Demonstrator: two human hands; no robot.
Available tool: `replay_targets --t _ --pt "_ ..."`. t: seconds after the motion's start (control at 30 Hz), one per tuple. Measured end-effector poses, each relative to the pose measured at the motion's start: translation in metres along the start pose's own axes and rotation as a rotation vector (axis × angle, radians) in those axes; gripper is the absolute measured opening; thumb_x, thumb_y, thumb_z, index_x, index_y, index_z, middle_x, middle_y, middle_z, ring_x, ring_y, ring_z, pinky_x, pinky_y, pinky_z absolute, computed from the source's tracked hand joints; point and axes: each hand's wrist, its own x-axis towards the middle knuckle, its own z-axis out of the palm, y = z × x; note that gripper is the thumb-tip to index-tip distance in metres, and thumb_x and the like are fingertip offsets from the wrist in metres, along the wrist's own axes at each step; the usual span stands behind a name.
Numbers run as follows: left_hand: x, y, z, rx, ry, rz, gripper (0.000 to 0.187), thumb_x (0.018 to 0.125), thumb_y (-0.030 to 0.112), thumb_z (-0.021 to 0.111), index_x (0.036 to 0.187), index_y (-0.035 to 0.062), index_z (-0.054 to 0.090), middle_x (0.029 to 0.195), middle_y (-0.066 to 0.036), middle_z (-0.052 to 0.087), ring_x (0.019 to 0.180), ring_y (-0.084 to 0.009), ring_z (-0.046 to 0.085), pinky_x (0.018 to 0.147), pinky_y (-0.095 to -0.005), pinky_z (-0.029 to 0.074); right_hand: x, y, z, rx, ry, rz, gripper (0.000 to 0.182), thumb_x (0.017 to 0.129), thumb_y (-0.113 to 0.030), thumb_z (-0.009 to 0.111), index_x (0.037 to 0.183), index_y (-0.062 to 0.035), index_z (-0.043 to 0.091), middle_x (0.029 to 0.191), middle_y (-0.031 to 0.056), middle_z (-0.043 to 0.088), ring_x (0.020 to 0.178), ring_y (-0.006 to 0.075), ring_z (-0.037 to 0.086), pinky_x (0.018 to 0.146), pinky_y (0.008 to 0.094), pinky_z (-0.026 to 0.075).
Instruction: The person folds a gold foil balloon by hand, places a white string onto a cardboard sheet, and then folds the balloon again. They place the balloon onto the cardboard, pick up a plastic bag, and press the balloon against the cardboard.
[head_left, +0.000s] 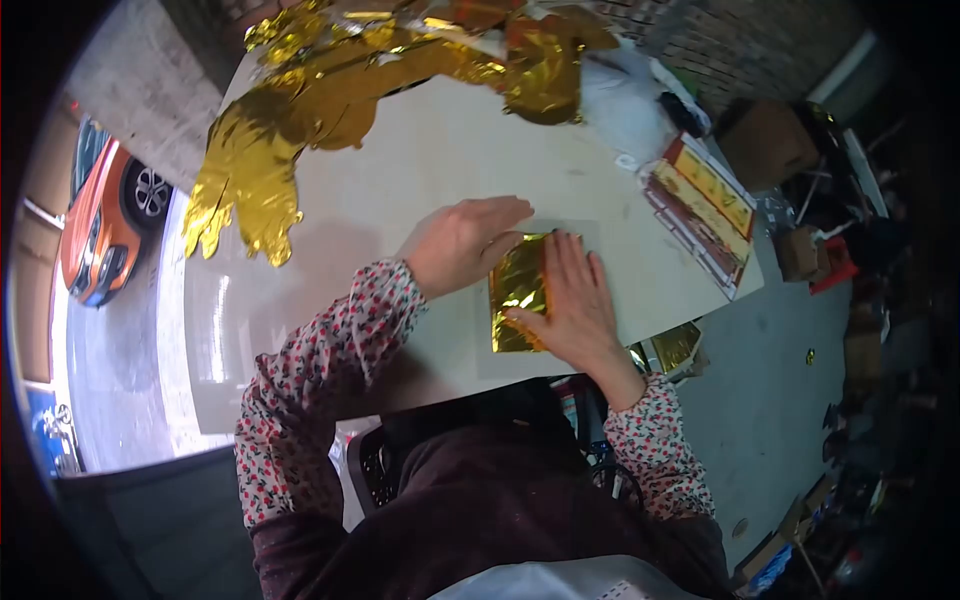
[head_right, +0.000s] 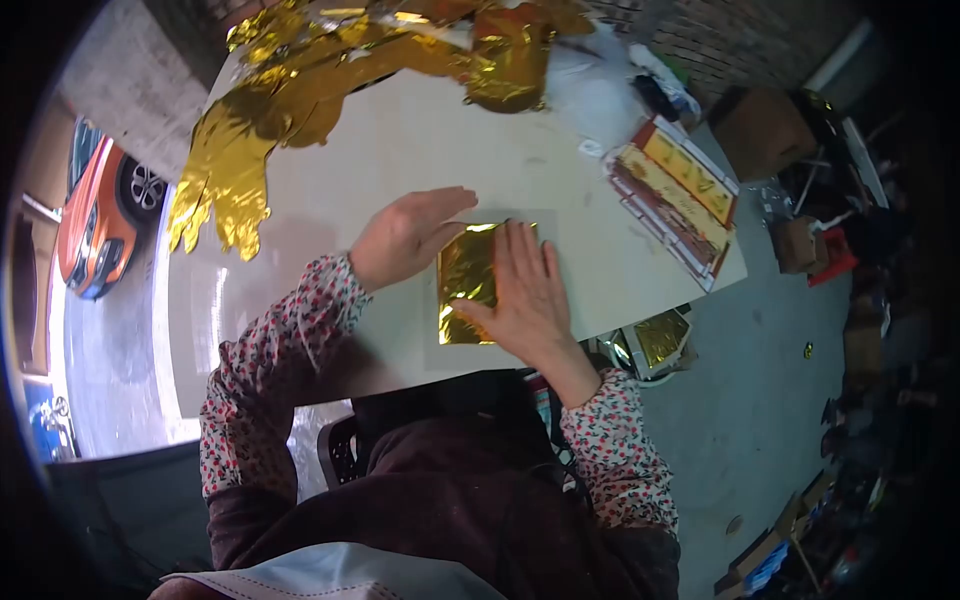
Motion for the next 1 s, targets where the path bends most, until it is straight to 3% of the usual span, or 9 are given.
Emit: replay_targets --t 0.2,0.3,0.33,0.43,0.47,0.57,0.77,0.93,1.0 --pt "0.155 -0.041 0.051 -0.17 0.263 0.018 0.025 0.091 0.019 0.067 0.108 -0.0004 0.069 0.102 -0.019 0.07 0.092 -0.0313 0.07 0.083 -0.038 0.055 0.0 0.005 0.003 0.078 0.028 -0.005 0.106 0.083 -0.066 0.059 0.15 0.0073 0.024 0.155 0.0264 0.028 0.148 0.0372 0.021 0.119 0.0526 0.015" --pt "0.231 -0.038 0.064 -0.233 0.128 -0.106 0.026 0.089 0.024 0.068 0.094 -0.0011 0.073 0.088 -0.019 0.071 0.081 -0.0401 0.067 0.076 -0.0424 0.055 -0.002 0.004 0.001 0.095 0.024 -0.017 0.106 0.083 -0.067 0.059 0.15 0.008 0.024 0.155 0.0272 0.027 0.147 0.0382 0.022 0.119 0.0528 0.016" --pt "0.249 -0.043 0.08 -0.215 0.092 -0.022 0.03 0.09 0.028 0.063 0.083 0.0005 0.072 0.08 -0.019 0.07 0.073 -0.0392 0.067 0.07 -0.0448 0.055 -0.003 0.004 0.002 0.078 0.048 -0.026 0.105 0.084 -0.068 0.057 0.148 0.0089 0.028 0.154 0.0271 0.029 0.147 0.0376 0.023 0.118 0.0525 0.018" --pt "0.275 -0.021 0.105 0.271 0.0 0.067 0.029 0.091 0.026 0.059 0.076 0.0029 0.069 0.078 -0.017 0.069 0.071 -0.0363 0.068 0.064 -0.0435 0.054 -0.003 0.003 -0.004 0.097 0.067 -0.03 0.102 0.084 -0.068 0.055 0.145 0.0097 0.033 0.153 0.026 0.033 0.145 0.0362 0.027 0.117 0.0515 0.022" --pt "0.284 -0.017 0.106 0.285 0.161 0.145 0.027 0.089 0.023 0.057 0.072 0.0036 0.064 0.076 -0.017 0.067 0.07 -0.0404 0.065 0.067 -0.0484 0.053 -0.003 0.003 -0.006 0.117 0.067 -0.028 0.101 0.084 -0.067 0.056 0.145 0.0095 0.034 0.152 0.0254 0.034 0.145 0.0358 0.028 0.117 0.0512 0.023" --pt "0.341 -0.044 0.108 0.145 0.332 -0.018 0.021 0.089 0.022 0.058 0.084 0.0048 0.07 0.084 -0.018 0.07 0.077 -0.0394 0.067 0.074 -0.048 0.054 -0.002 0.005 -0.005 0.152 0.103 -0.033 0.098 0.084 -0.066 0.056 0.144 0.009 0.037 0.152 0.0234 0.035 0.143 0.0347 0.031 0.115 0.0503 0.027" --pt "0.394 -0.153 0.141 0.19 -0.013 -0.035 0.03 0.091 0.025 0.062 0.113 0.0072 0.071 0.106 -0.021 0.07 0.098 -0.0373 0.067 0.089 -0.0413 0.053 -0.001 0.009 -0.017 0.155 0.093 -0.049 0.096 0.084 -0.066 0.056 0.143 0.0083 0.039 0.148 0.0227 0.04 0.14 0.0334 0.034 0.113 0.0472 0.03" --pt "0.391 -0.175 0.177 0.367 -0.174 -0.312 0.076 0.078 0.064 0.07 0.134 0.0133 0.06 0.13 -0.016 0.063 0.123 -0.0296 0.059 0.104 -0.0398 0.045 -0.001 0.011 -0.017 0.069 0.058 -0.074 0.095 0.087 -0.068 0.048 0.141 0.0091 0.042 0.147 0.0236 0.04 0.14 0.0335 0.033 0.113 0.0465 0.029" --pt "0.401 -0.186 0.179 0.295 -0.285 -0.378 0.077 0.077 0.063 0.07 0.134 0.0129 0.061 0.13 -0.015 0.063 0.123 -0.03 0.059 0.105 -0.0395 0.045 -0.001 0.011 -0.014 0.073 0.063 -0.069 0.094 0.088 -0.068 0.047 0.141 0.009 0.043 0.147 0.0235 0.04 0.14 0.0337 0.033 0.114 0.0468 0.028"
